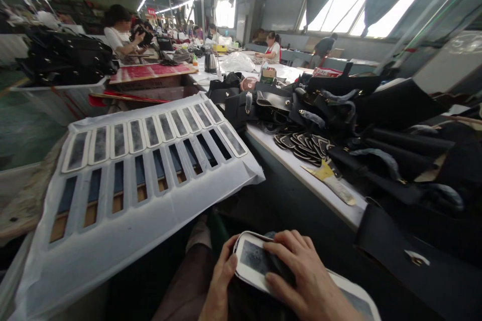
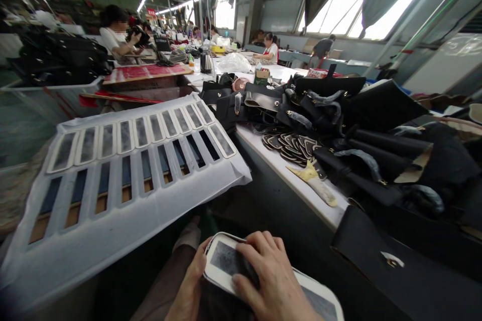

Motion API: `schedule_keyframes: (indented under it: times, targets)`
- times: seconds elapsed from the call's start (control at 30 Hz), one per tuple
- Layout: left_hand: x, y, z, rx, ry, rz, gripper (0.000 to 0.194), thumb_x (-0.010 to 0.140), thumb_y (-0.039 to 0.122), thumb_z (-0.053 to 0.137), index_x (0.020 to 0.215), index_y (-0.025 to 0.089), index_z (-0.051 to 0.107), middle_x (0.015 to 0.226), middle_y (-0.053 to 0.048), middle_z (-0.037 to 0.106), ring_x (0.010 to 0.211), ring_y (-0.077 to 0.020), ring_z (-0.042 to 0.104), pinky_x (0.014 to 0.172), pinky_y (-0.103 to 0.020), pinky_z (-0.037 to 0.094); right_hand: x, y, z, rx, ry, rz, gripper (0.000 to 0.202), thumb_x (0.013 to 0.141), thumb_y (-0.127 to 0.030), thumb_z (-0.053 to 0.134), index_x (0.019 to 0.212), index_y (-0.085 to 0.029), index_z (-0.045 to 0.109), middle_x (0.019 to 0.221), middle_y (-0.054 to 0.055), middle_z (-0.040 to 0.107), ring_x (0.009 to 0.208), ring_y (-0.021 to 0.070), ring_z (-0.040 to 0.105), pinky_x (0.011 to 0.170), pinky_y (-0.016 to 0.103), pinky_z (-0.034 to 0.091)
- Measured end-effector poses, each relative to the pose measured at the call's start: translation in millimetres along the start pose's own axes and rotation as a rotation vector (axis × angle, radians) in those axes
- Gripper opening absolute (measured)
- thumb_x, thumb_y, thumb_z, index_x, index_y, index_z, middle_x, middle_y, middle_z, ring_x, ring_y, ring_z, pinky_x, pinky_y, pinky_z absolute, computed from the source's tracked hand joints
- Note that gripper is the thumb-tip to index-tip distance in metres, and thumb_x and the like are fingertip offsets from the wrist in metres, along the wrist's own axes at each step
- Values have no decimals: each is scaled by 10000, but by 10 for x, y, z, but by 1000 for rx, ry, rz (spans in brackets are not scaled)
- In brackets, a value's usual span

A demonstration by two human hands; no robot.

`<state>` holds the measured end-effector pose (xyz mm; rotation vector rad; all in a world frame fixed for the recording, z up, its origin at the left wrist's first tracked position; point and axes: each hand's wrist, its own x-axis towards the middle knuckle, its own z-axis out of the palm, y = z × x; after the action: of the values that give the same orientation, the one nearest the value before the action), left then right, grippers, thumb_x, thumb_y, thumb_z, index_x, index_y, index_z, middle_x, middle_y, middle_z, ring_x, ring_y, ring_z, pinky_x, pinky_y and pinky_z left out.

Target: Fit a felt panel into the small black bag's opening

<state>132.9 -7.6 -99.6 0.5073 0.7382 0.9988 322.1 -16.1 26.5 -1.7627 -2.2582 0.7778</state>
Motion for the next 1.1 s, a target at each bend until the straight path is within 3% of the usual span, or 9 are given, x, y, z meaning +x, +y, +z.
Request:
schedule_keyframes:
  times: [0.07,0.23,0.4,0.6,0.7,0.8,0.9,1.1]
  targets:
    - [-11,11,27,-50,16,5,557,791,507,713,1222,175,594,1107,-120,717,1150,-362,612,995,-456,454,32,-38,24,-13,15,-20,367,851,-253,594,1217,-282,601,1189,83,563,1065,279,521,934,521,416]
    - [18,14,-14,-19,17,3,507,745,461,750,1179,227,628,1109,-78,726,1122,-346,632,959,-429,467,79,-55,-5,-24,26,-36,308,794,-211,617,1094,-268,658,1201,85,539,1136,294,477,963,515,373]
    - [31,-36,-107,106,-15,28,694,634,478,816,1241,236,582,1205,-88,682,1151,-368,604,983,-447,449,130,-55,-74,42,2,-3,392,711,-149,626,1089,-248,650,1170,80,524,1089,268,481,942,479,386]
    - [-57,78,20,138,-14,1,759,641,446,806,1312,232,521,1286,-108,634,1218,-390,555,1055,-498,409,195,21,-54,45,-84,-8,396,726,-177,620,1115,-244,589,1190,76,515,1059,260,503,959,518,375]
    - [-74,116,58,140,-16,9,744,642,459,805,1298,229,540,1289,-111,632,1240,-398,534,1072,-518,389,166,42,0,45,-95,-31,386,746,-189,632,1124,-236,577,1210,83,521,1059,262,507,955,501,385]
    - [-60,73,23,122,-40,13,714,641,463,812,1275,247,567,1261,-102,649,1241,-397,534,1043,-514,411,114,50,82,28,-55,-182,371,822,-140,558,1182,-228,553,1256,80,556,1177,262,472,1007,455,355]
    - [-25,1,-45,36,-74,2,709,644,471,828,1278,267,587,1249,-98,665,1269,-392,515,1065,-509,383,92,115,200,-24,4,-299,483,803,-95,550,1260,-246,514,1296,45,592,1284,261,427,1053,429,310]
    - [92,-19,-56,-282,-12,-181,524,813,621,644,1168,240,711,1197,-99,705,1297,-346,507,1155,-490,270,131,284,473,54,42,-271,432,758,-100,564,1154,-272,545,1160,5,649,1127,229,541,953,388,367]
